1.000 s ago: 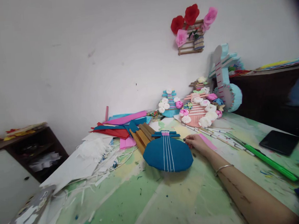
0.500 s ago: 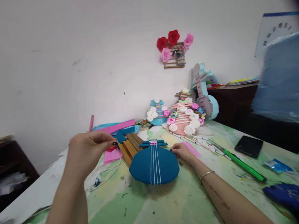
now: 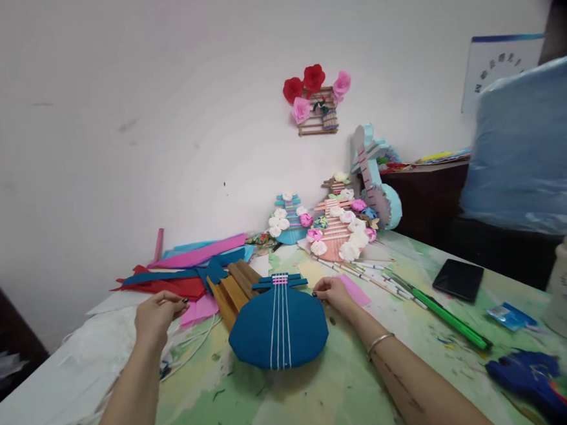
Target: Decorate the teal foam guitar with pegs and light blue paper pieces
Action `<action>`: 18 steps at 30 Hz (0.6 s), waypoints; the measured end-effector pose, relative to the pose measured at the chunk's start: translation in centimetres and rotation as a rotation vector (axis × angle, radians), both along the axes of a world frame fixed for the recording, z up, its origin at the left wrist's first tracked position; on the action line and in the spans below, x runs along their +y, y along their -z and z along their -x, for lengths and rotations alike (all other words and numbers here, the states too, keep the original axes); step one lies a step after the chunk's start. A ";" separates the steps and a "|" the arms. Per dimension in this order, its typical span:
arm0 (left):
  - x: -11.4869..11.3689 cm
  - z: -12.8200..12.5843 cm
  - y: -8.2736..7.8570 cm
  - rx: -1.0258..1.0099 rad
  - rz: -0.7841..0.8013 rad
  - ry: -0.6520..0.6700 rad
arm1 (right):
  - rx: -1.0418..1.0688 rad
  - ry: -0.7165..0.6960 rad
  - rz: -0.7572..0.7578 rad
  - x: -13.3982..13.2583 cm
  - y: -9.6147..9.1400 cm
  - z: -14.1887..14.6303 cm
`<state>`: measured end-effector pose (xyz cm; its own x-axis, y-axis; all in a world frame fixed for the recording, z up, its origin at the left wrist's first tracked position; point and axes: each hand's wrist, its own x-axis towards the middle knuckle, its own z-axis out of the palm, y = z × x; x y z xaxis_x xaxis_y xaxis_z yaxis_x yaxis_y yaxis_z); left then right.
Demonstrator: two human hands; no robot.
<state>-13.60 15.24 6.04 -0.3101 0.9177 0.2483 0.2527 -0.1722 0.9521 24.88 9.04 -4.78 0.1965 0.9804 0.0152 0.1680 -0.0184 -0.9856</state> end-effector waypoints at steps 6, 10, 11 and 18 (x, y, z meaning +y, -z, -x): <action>0.4 -0.2 1.8 -0.020 0.079 0.027 | -0.039 0.011 0.023 -0.3 -0.4 0.5; 0.9 -0.1 2.3 0.130 0.067 0.021 | -0.058 0.045 0.007 -0.2 -0.9 0.6; 1.1 0.1 2.2 0.191 0.062 0.016 | -0.060 0.053 -0.003 -0.2 -1.0 0.6; 3.7 4.0 2.7 0.856 0.128 -0.093 | -0.013 0.063 -0.125 -0.8 -1.7 0.8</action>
<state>-17.58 18.96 3.37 -0.1389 0.9348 0.3270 0.8982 -0.0201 0.4391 24.12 8.21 -3.13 0.2565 0.9564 0.1395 0.1830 0.0936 -0.9786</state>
